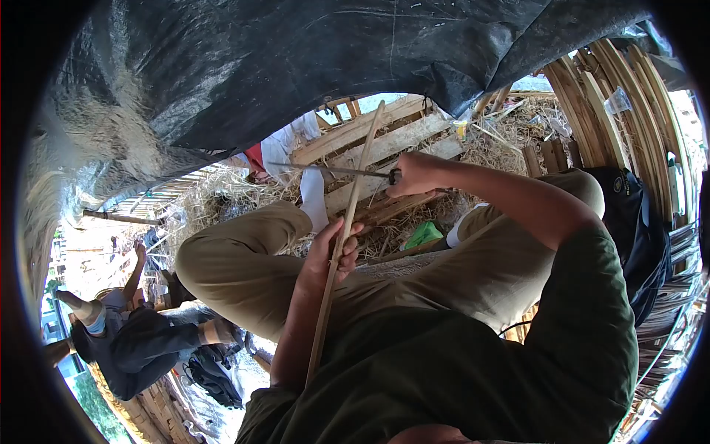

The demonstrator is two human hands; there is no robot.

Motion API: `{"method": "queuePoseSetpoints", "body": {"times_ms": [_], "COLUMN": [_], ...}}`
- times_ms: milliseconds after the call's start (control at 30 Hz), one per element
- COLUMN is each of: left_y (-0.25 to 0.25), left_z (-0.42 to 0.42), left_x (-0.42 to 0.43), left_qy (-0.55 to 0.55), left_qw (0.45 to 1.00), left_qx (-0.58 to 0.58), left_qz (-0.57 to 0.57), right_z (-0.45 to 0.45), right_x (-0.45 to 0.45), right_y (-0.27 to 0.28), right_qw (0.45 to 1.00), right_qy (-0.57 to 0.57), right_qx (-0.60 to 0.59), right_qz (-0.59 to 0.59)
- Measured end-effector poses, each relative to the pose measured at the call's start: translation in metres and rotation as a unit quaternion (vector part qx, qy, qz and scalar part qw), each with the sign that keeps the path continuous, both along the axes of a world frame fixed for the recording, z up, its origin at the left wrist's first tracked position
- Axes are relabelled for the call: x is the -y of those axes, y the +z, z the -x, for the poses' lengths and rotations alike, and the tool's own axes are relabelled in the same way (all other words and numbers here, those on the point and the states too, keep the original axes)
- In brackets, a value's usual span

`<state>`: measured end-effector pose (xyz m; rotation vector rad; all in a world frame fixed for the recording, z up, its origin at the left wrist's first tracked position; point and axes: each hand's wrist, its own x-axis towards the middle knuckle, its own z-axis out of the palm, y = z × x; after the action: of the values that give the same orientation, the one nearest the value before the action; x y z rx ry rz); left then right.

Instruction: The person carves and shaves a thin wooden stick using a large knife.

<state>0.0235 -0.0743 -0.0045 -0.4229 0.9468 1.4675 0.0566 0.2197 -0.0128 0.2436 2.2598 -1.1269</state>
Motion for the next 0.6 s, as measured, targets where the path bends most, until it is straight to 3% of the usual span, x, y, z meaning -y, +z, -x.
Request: {"method": "queuePoseSetpoints", "body": {"times_ms": [67, 167, 200, 300, 333, 467, 600], "left_y": [0.003, -0.01, -0.024, -0.025, -0.023, -0.025, -0.007], "left_z": [0.006, 0.027, 0.043, 0.051, 0.05, 0.057, 0.048], "left_x": [-0.006, -0.028, -0.02, -0.028, -0.037, -0.043, -0.041], "left_qy": [-0.038, 0.074, 0.011, -0.005, 0.049, 0.023, -0.008], "left_qw": [0.998, 0.993, 0.992, 0.998, 0.999, 0.998, 0.997], "left_qx": [-0.011, 0.07, 0.119, -0.004, 0.008, -0.052, -0.071], "left_qz": [-0.058, 0.055, -0.046, -0.063, 0.002, -0.04, -0.01], "right_z": [-0.001, -0.006, -0.009, -0.013, -0.015, -0.023, -0.025], "right_x": [-0.009, -0.02, -0.022, -0.033, -0.033, -0.034, -0.044], "right_y": [0.013, 0.039, 0.053, 0.047, 0.062, 0.098, 0.094], "right_qw": [0.998, 0.996, 0.995, 0.988, 0.99, 0.991, 0.985], "right_qy": [0.013, 0.003, -0.009, -0.015, -0.025, -0.048, -0.056], "right_qx": [-0.029, -0.057, -0.067, -0.105, -0.087, -0.082, -0.14], "right_qz": [-0.05, -0.071, -0.079, -0.109, -0.103, -0.091, -0.084]}}
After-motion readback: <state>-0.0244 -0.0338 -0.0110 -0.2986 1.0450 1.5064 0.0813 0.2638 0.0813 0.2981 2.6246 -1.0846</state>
